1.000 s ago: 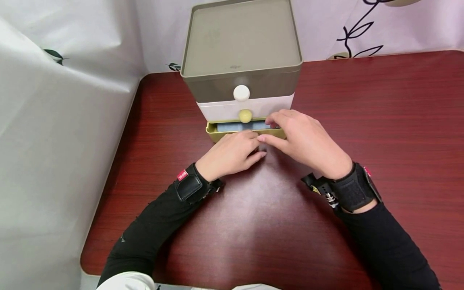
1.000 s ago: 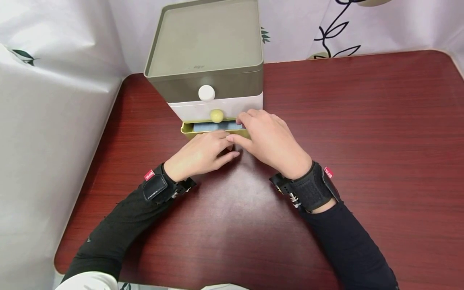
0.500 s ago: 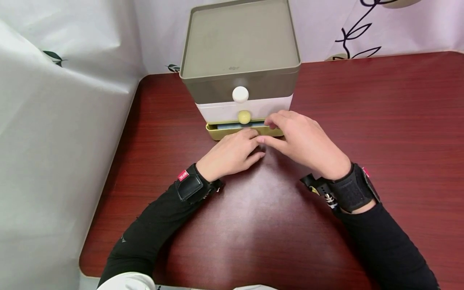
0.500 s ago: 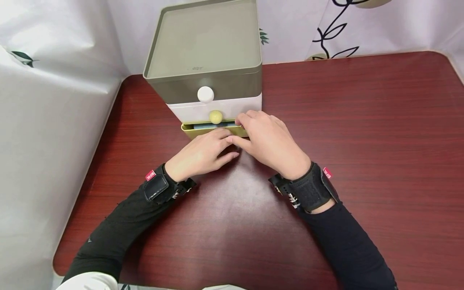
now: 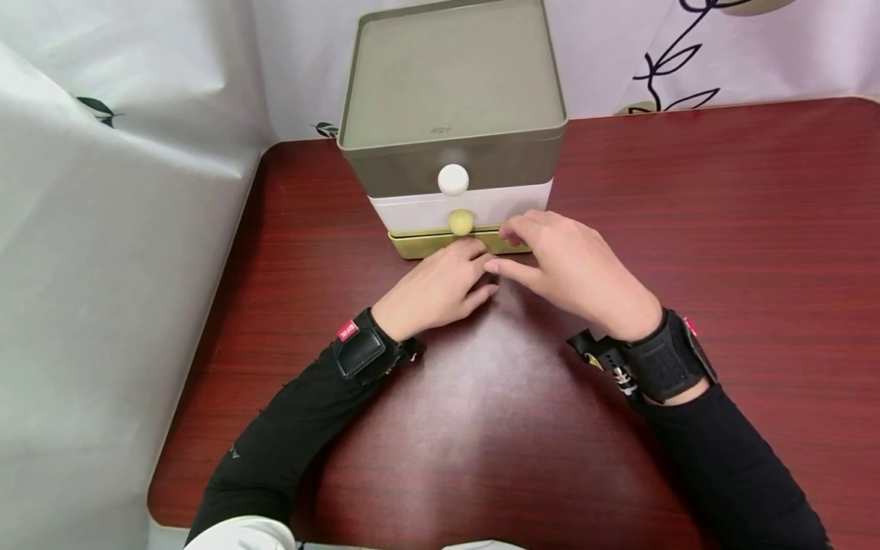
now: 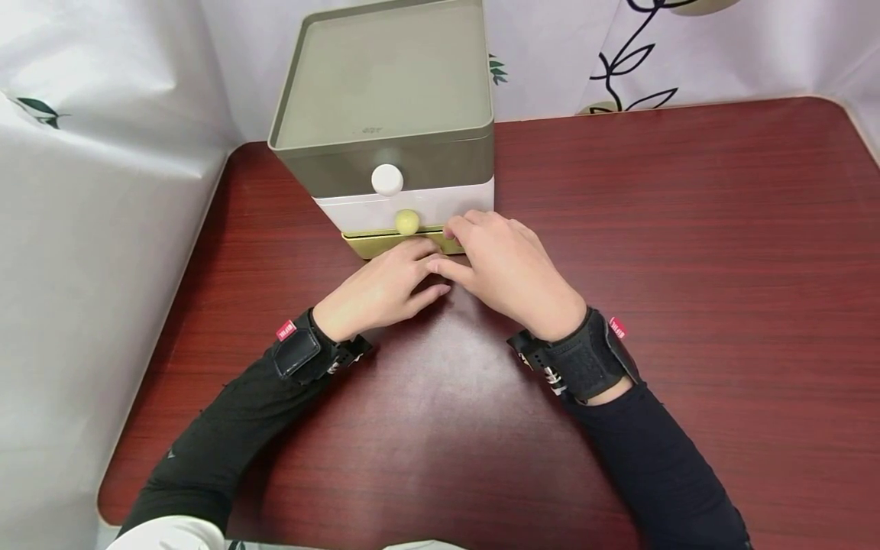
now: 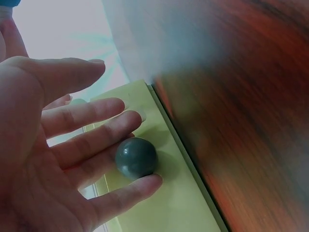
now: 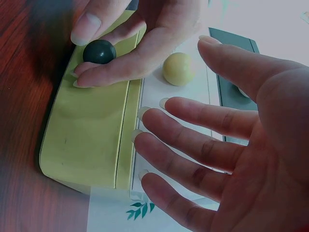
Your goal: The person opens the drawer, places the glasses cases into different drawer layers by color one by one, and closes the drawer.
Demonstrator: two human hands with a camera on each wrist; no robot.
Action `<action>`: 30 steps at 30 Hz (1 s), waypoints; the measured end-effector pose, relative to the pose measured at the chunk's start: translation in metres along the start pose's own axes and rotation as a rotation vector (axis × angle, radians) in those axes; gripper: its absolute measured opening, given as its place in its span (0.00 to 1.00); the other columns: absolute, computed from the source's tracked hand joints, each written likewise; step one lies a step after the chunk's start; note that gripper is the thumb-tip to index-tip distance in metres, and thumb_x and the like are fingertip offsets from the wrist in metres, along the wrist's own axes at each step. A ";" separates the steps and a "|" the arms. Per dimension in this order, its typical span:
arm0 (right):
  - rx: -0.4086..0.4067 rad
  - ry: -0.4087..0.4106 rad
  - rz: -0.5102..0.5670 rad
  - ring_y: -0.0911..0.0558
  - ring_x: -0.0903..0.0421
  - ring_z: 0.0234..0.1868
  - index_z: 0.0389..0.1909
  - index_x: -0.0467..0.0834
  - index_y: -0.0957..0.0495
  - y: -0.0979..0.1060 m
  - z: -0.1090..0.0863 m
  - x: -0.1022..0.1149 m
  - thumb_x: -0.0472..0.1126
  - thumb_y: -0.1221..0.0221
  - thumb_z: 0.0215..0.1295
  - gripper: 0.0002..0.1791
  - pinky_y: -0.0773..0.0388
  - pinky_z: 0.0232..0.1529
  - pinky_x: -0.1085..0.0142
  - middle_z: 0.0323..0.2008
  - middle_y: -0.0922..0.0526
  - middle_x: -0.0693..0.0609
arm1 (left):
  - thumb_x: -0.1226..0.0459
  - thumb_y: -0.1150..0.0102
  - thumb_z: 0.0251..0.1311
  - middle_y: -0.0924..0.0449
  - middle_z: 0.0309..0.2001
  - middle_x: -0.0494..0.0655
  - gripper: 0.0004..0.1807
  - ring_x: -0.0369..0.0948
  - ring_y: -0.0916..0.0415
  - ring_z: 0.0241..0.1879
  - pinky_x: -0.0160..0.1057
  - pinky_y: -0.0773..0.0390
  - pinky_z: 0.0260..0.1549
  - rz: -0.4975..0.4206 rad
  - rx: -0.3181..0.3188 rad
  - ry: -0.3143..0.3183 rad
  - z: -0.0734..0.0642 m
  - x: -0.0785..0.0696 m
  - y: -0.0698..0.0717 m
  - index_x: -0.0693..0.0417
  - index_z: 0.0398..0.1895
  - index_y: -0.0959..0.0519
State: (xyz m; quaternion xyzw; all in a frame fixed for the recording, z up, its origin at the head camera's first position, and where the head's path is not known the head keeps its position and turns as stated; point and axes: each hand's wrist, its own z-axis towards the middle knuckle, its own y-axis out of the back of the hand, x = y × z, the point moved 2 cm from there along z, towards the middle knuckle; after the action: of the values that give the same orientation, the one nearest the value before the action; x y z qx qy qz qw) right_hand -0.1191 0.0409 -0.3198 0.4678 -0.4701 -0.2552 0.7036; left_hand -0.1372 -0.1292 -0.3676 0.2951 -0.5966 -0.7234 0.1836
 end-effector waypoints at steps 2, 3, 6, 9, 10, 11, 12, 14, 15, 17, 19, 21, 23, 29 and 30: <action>-0.001 0.002 0.003 0.19 0.52 0.44 0.46 0.44 0.21 -0.001 0.000 0.000 0.55 0.38 0.62 0.20 0.23 0.43 0.53 0.41 0.18 0.51 | 0.58 0.42 0.63 0.24 0.42 0.46 0.12 0.43 0.25 0.44 0.42 0.24 0.48 -0.005 0.005 0.004 0.000 0.001 0.000 0.55 0.43 0.20; 0.000 0.003 0.004 0.19 0.53 0.43 0.45 0.44 0.21 -0.001 0.000 0.000 0.55 0.38 0.62 0.20 0.23 0.43 0.53 0.41 0.18 0.51 | 0.58 0.42 0.63 0.24 0.42 0.46 0.12 0.43 0.25 0.45 0.43 0.23 0.48 -0.007 0.007 0.005 0.000 0.001 0.000 0.54 0.44 0.20; 0.004 0.003 0.004 0.19 0.53 0.44 0.45 0.44 0.21 -0.001 0.000 0.001 0.55 0.38 0.62 0.20 0.23 0.43 0.53 0.41 0.18 0.51 | 0.58 0.43 0.63 0.24 0.43 0.46 0.12 0.43 0.25 0.45 0.43 0.23 0.48 -0.008 0.010 0.007 0.001 0.001 0.000 0.53 0.45 0.20; 0.009 0.003 0.003 0.19 0.52 0.45 0.45 0.44 0.21 -0.001 0.000 0.001 0.55 0.38 0.62 0.20 0.23 0.43 0.53 0.42 0.18 0.51 | 0.58 0.43 0.63 0.25 0.43 0.46 0.12 0.43 0.25 0.45 0.43 0.23 0.48 -0.005 0.011 0.006 0.002 0.002 0.000 0.53 0.45 0.20; 0.011 0.002 0.003 0.19 0.52 0.45 0.46 0.44 0.21 -0.001 0.000 0.001 0.55 0.38 0.62 0.20 0.23 0.44 0.52 0.42 0.18 0.51 | 0.58 0.43 0.63 0.25 0.43 0.46 0.12 0.43 0.25 0.45 0.43 0.23 0.47 -0.004 0.012 0.006 0.002 0.002 0.000 0.53 0.45 0.20; 0.014 0.002 0.002 0.19 0.52 0.46 0.46 0.44 0.21 -0.001 0.000 0.001 0.55 0.38 0.62 0.20 0.23 0.44 0.52 0.43 0.18 0.51 | 0.58 0.42 0.63 0.25 0.43 0.46 0.12 0.43 0.25 0.45 0.43 0.23 0.47 -0.004 0.013 0.007 0.002 0.002 0.000 0.52 0.45 0.20; 0.016 0.001 0.000 0.19 0.52 0.46 0.46 0.44 0.21 -0.001 0.000 0.002 0.55 0.38 0.62 0.20 0.23 0.44 0.52 0.43 0.18 0.50 | 0.58 0.42 0.63 0.25 0.42 0.46 0.12 0.43 0.25 0.44 0.43 0.23 0.47 -0.005 0.015 0.008 0.002 0.002 0.000 0.52 0.45 0.20; 0.021 0.000 -0.002 0.19 0.52 0.46 0.46 0.44 0.22 0.000 0.000 0.002 0.54 0.38 0.62 0.20 0.23 0.44 0.52 0.43 0.18 0.50 | 0.58 0.42 0.62 0.25 0.42 0.45 0.11 0.43 0.25 0.44 0.43 0.23 0.46 -0.006 0.019 0.010 0.002 0.002 0.000 0.52 0.45 0.20; 0.023 -0.001 -0.004 0.19 0.52 0.46 0.46 0.44 0.22 0.000 0.000 0.002 0.55 0.38 0.62 0.20 0.23 0.44 0.52 0.43 0.18 0.50 | 0.58 0.42 0.63 0.25 0.42 0.45 0.11 0.43 0.25 0.43 0.43 0.23 0.46 -0.007 0.021 0.011 0.002 0.002 0.000 0.52 0.45 0.20; 0.028 -0.003 -0.005 0.19 0.52 0.46 0.46 0.44 0.21 0.000 0.000 0.002 0.55 0.39 0.62 0.20 0.23 0.43 0.52 0.43 0.18 0.51 | 0.58 0.43 0.63 0.25 0.42 0.45 0.11 0.43 0.25 0.43 0.43 0.23 0.45 -0.007 0.024 0.012 0.002 0.002 0.000 0.52 0.44 0.20; 0.030 -0.004 -0.005 0.19 0.52 0.46 0.46 0.44 0.21 0.000 0.000 0.001 0.55 0.39 0.62 0.20 0.23 0.43 0.52 0.43 0.18 0.51 | 0.58 0.43 0.63 0.25 0.42 0.45 0.11 0.43 0.25 0.42 0.44 0.23 0.45 -0.005 0.023 0.012 0.003 0.003 0.001 0.52 0.44 0.20; 0.029 -0.003 -0.003 0.19 0.53 0.45 0.46 0.44 0.21 0.000 0.000 0.001 0.55 0.39 0.63 0.20 0.23 0.43 0.53 0.43 0.18 0.51 | 0.58 0.43 0.63 0.25 0.42 0.45 0.11 0.43 0.25 0.42 0.43 0.23 0.45 -0.003 0.023 0.012 0.003 0.003 0.001 0.52 0.44 0.21; 0.027 -0.002 0.000 0.19 0.53 0.45 0.46 0.44 0.21 0.000 0.000 0.001 0.55 0.39 0.63 0.20 0.23 0.42 0.53 0.42 0.18 0.51 | 0.58 0.43 0.63 0.25 0.42 0.45 0.10 0.43 0.25 0.42 0.43 0.23 0.45 -0.001 0.023 0.010 0.004 0.004 0.001 0.52 0.43 0.21; 0.023 -0.001 0.009 0.19 0.52 0.45 0.45 0.45 0.21 -0.001 0.001 0.001 0.54 0.39 0.62 0.19 0.24 0.43 0.53 0.42 0.18 0.51 | 0.58 0.43 0.63 0.25 0.41 0.45 0.10 0.43 0.25 0.40 0.43 0.23 0.43 -0.007 0.021 0.006 0.007 0.006 -0.001 0.53 0.42 0.21; 0.023 -0.002 0.009 0.19 0.53 0.45 0.45 0.45 0.21 -0.001 0.001 0.001 0.54 0.38 0.62 0.19 0.24 0.43 0.53 0.42 0.18 0.51 | 0.58 0.43 0.63 0.25 0.41 0.45 0.10 0.43 0.25 0.40 0.43 0.23 0.43 -0.008 0.020 0.005 0.008 0.006 -0.001 0.53 0.42 0.21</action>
State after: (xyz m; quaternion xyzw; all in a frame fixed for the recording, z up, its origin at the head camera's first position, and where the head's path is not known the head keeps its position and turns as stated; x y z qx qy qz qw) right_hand -0.1193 0.0396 -0.3203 0.4737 -0.4757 -0.2470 0.6987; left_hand -0.1466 -0.1270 -0.3688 0.3010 -0.6021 -0.7174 0.1795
